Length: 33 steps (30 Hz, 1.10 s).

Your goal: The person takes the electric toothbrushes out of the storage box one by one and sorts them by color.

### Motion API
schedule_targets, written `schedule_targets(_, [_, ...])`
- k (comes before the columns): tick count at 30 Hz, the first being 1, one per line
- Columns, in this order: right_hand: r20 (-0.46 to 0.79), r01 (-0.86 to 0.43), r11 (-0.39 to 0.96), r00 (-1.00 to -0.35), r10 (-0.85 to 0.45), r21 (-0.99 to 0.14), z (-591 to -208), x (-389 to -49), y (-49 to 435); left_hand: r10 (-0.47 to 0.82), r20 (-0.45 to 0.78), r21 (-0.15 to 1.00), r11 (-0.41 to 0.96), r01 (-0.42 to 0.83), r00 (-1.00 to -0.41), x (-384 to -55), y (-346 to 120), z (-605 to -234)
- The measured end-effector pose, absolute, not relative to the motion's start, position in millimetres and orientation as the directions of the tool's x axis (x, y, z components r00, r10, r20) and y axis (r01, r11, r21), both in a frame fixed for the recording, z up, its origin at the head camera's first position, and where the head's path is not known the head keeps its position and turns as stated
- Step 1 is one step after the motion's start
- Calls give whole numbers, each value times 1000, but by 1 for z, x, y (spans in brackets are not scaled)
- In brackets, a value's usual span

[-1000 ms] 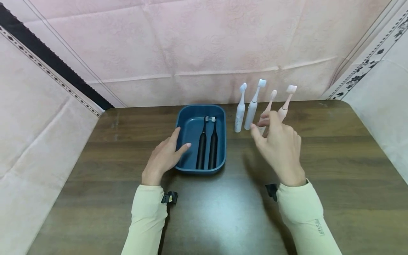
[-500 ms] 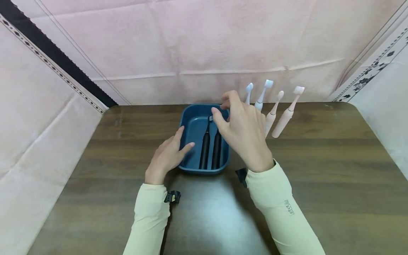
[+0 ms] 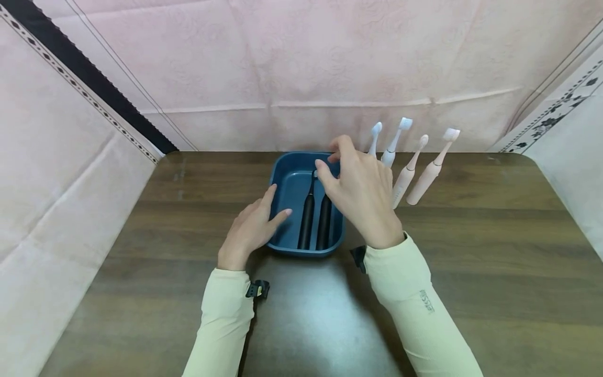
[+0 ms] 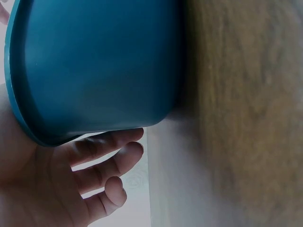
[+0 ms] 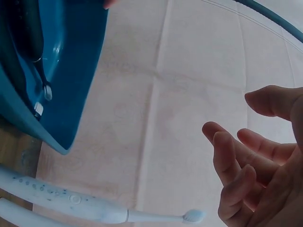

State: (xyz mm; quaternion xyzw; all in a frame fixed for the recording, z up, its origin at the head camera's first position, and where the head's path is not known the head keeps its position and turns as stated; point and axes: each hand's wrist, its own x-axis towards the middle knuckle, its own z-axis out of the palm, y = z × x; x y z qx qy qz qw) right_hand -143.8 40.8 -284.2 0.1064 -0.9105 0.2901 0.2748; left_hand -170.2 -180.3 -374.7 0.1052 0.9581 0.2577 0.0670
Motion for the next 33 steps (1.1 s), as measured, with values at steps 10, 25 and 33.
schedule_targets(10, [446,-316,854,-888,-112,-413,-283,-167,29,235,-76,496,852,167,-969,-170,-181,-375])
schedule_targets(25, [334,-301,840,-930,-154,-451,-294,-188,15,229,-81,480,862,163,-970,-171,-181,-374])
schedule_targets(33, [291,-290,844,-942,-168,-451,-305,-196,9,237,-77,476,862,173,-969,-171,-181,-374])
